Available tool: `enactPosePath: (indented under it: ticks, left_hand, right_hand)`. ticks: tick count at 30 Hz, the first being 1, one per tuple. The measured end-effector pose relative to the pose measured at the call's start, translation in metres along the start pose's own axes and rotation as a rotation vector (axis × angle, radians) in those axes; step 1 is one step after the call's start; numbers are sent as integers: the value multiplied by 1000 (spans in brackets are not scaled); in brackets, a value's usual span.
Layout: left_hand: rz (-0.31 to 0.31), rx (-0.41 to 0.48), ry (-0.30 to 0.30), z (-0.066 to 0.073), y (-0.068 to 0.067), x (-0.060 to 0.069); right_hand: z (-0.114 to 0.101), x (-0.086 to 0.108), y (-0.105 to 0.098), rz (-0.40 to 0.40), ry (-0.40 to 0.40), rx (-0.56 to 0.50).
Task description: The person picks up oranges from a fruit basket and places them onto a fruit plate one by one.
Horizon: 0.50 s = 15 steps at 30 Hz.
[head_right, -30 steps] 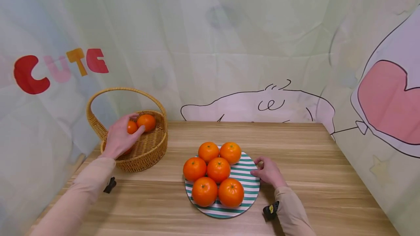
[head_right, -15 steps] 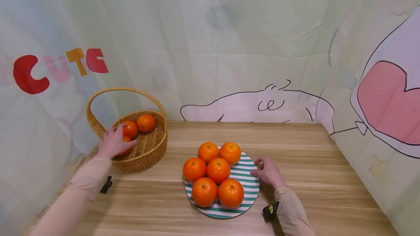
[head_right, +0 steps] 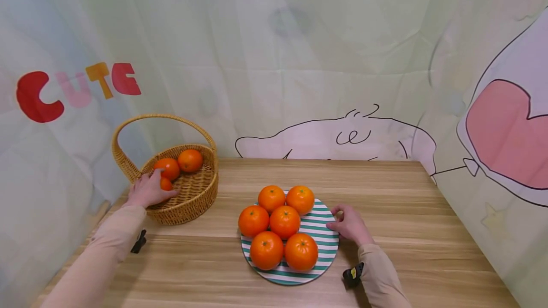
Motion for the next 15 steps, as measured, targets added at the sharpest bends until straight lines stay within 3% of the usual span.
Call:
enactPosePath:
  ticks: [15]
  left_hand:
    - [-6,-16,-7,-3,4,-2]
  right_hand:
    - [-2,1,0,1,2,0]
Point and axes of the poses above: each hand's wrist, its own x-axis away from the middle knuckle, its own y-axis out of the palm, z = x × y, the point moved 7 cm from there along -x, towards the middle knuckle, and after that the axes turned 13 degrees about -y, right-handed, at the moved point
